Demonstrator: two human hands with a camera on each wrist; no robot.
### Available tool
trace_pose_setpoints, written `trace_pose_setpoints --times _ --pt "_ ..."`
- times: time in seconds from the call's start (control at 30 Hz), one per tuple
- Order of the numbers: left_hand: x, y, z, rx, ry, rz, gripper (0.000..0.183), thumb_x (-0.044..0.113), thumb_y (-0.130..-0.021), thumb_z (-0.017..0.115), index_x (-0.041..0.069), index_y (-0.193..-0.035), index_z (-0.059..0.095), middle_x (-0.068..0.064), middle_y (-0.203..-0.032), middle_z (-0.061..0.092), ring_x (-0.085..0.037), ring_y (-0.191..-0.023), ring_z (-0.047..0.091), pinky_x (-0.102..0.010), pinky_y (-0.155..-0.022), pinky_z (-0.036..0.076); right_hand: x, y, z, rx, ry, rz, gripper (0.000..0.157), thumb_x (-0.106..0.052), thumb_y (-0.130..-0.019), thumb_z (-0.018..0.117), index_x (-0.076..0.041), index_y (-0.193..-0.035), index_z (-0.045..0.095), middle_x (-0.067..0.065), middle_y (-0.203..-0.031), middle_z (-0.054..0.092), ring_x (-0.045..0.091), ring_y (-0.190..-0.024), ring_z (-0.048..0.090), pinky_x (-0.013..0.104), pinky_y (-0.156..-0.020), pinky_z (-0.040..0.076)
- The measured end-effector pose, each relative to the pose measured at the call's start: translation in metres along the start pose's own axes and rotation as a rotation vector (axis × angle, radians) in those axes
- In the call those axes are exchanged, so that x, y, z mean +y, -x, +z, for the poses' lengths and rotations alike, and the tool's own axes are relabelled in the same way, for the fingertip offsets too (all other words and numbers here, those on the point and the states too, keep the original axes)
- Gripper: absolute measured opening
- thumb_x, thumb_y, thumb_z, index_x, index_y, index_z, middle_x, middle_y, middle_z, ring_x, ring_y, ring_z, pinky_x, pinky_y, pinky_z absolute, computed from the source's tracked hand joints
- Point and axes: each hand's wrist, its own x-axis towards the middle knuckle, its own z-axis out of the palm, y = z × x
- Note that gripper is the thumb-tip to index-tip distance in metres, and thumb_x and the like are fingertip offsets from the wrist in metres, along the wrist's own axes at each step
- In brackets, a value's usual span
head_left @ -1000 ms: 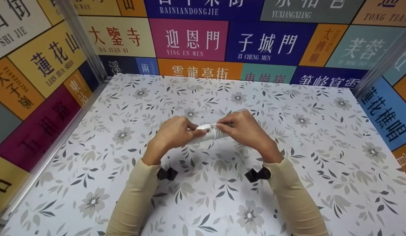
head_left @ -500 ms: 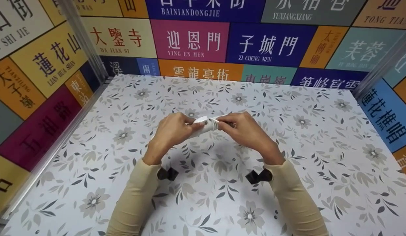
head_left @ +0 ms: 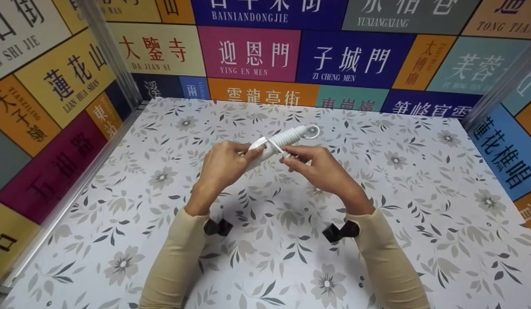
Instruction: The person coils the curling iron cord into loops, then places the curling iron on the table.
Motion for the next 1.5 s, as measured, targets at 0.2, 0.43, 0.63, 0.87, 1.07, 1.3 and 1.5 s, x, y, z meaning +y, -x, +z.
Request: trace_pose_setpoints --times 0.2,0.43,0.63,0.87,1.07,1.3,1.5 --pt "-0.001 -0.002 0.001 0.015 0.007 0.026 0.039 0.050 -0.091 0.067 0.021 -0.117 0.076 -0.004 -0.101 0.077 -0.020 -0.079 0.067 -0.035 -0.066 0.049 -0.002 0.002 0.003 -0.086 -0.037 -0.058 0.043 -0.013 -0.102 0.058 -0.010 -0.145 0.052 0.017 -0.127 0.054 0.021 -0.100 0.052 0.033 -0.085 0.047" --pt "-0.002 -0.003 0.004 0.009 0.029 0.040 0.039 0.048 -0.092 0.069 0.019 -0.118 0.075 -0.004 -0.103 0.078 -0.020 -0.081 0.068 -0.037 -0.069 0.051 -0.002 -0.002 0.011 0.008 -0.077 0.001 0.046 -0.013 -0.095 0.067 -0.010 -0.141 0.057 0.014 -0.114 0.065 0.020 -0.094 0.066 0.027 -0.081 0.054" --pt "-0.003 -0.002 0.008 -0.044 0.047 0.052 0.039 0.045 -0.091 0.070 0.018 -0.118 0.075 -0.003 -0.102 0.077 -0.018 -0.074 0.066 -0.032 -0.064 0.050 -0.003 -0.005 0.022 0.180 -0.178 0.106 0.030 -0.018 -0.093 0.072 -0.005 -0.120 0.067 0.012 -0.101 0.071 0.016 -0.077 0.070 0.026 -0.076 0.056" --pt "-0.003 -0.005 0.013 -0.054 0.033 0.069 0.034 0.039 -0.086 0.071 0.020 -0.114 0.077 0.001 -0.089 0.075 -0.014 -0.060 0.056 -0.028 -0.054 0.043 -0.005 -0.007 0.028 0.255 -0.306 0.211 0.029 -0.024 -0.093 0.073 -0.007 -0.116 0.071 0.013 -0.106 0.075 0.014 -0.069 0.069 0.028 -0.072 0.057" --pt "-0.005 -0.008 0.019 -0.040 0.017 0.100 0.035 0.040 -0.086 0.071 0.019 -0.113 0.077 0.001 -0.084 0.073 -0.013 -0.055 0.051 -0.027 -0.051 0.040 -0.006 -0.008 0.031 0.291 -0.333 0.266 0.027 -0.028 -0.094 0.072 -0.008 -0.111 0.071 0.012 -0.101 0.076 0.015 -0.063 0.067 0.027 -0.064 0.054" --pt "-0.013 -0.014 0.033 -0.073 0.034 0.167 0.032 0.039 -0.088 0.068 0.019 -0.110 0.078 0.000 -0.087 0.072 -0.011 -0.056 0.047 -0.027 -0.053 0.038 -0.001 -0.005 0.031 0.301 -0.273 0.282 0.027 -0.034 -0.094 0.071 -0.009 -0.104 0.074 0.009 -0.090 0.077 0.012 -0.047 0.052 0.024 -0.046 0.036" --pt "-0.023 -0.020 0.041 -0.089 0.018 0.162 0.032 0.039 -0.088 0.069 0.017 -0.111 0.078 0.000 -0.096 0.074 -0.013 -0.057 0.046 -0.028 -0.054 0.036 0.018 0.002 0.029 0.221 -0.153 0.157 0.022 -0.028 -0.097 0.067 -0.013 -0.110 0.078 0.007 -0.102 0.075 0.010 -0.059 0.048 0.022 -0.053 0.040"
